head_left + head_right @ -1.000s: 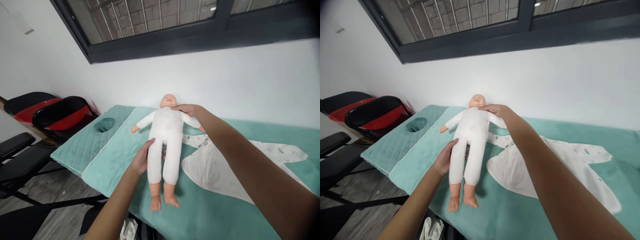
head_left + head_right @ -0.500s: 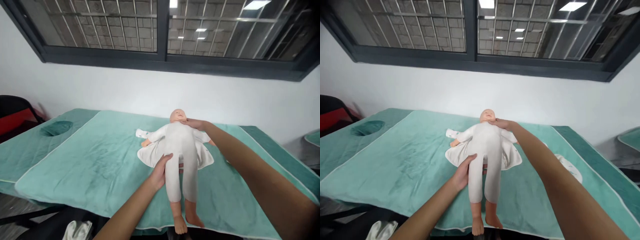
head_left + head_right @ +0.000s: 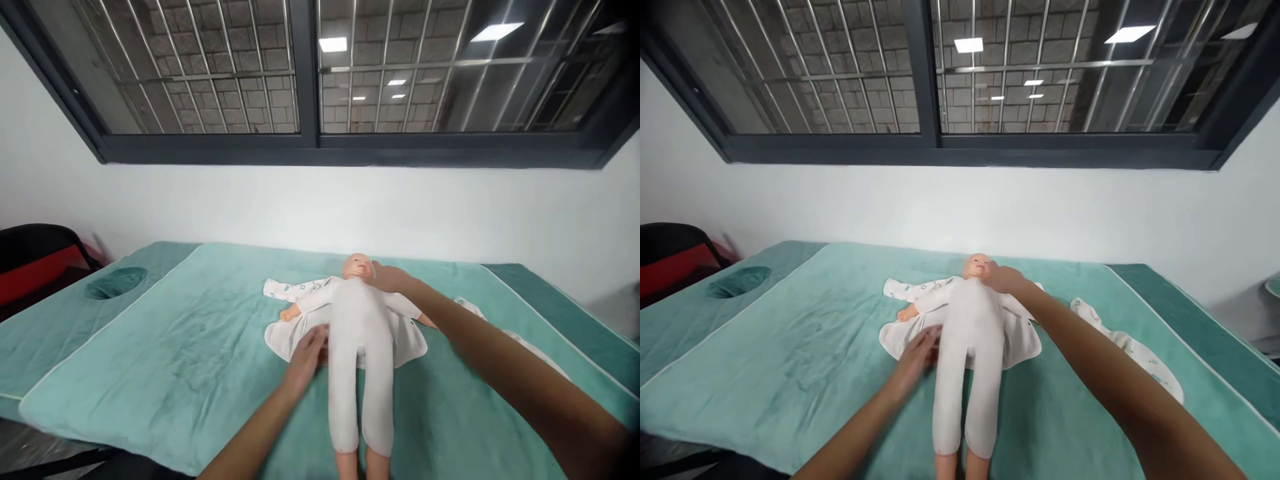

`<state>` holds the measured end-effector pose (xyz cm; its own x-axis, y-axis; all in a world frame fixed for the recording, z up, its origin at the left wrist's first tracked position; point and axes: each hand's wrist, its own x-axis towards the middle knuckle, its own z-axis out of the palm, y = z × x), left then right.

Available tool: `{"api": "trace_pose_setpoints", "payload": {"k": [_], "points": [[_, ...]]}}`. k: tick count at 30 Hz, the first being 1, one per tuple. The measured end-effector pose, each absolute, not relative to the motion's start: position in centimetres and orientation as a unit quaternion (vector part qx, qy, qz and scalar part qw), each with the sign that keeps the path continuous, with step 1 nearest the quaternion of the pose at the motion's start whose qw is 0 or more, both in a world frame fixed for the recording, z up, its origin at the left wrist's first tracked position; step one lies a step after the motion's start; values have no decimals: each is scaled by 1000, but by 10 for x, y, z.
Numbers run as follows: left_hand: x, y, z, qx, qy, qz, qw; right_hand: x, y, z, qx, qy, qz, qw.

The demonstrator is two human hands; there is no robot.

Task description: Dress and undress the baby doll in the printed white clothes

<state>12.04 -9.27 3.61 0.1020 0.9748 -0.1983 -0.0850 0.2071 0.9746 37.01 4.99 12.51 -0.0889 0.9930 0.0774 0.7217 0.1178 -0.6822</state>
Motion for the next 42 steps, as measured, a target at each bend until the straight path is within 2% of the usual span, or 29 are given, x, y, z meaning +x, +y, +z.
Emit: {"api": "trace_pose_setpoints", "payload": {"k": [2, 4, 5, 8, 11, 15, 20, 26, 31, 38, 42], "points": [[101, -63, 45, 525, 556, 472, 439, 351, 43, 131, -633, -703, 206, 250], [86, -25, 53, 577, 583, 470, 326, 321, 31, 132, -612, -742, 161, 222], [82, -6, 57, 595, 598, 448, 295, 304, 25, 130, -564, -801, 111, 166], [77, 41, 60, 648, 595, 361, 309, 258, 15, 116, -452, -891, 23, 33], [74, 66, 54, 681, 555, 307, 365, 232, 21, 100, -453, -891, 6, -21], [66, 77, 38, 702, 530, 276, 388, 229, 37, 86, -439, -898, 19, 2], [65, 77, 24, 701, 541, 292, 361, 224, 38, 78, -474, -880, -1, 27], [57, 78, 30, 644, 541, 375, 390, 220, 32, 74, -488, -872, -38, 31], [33, 82, 40, 550, 533, 465, 444, 237, 34, 83, -553, -829, 1, 81], [37, 82, 41, 544, 576, 516, 325, 244, 39, 80, -615, -783, -31, 85], [73, 63, 43, 592, 552, 495, 317, 233, 43, 75, -607, -791, -44, 67]]}}
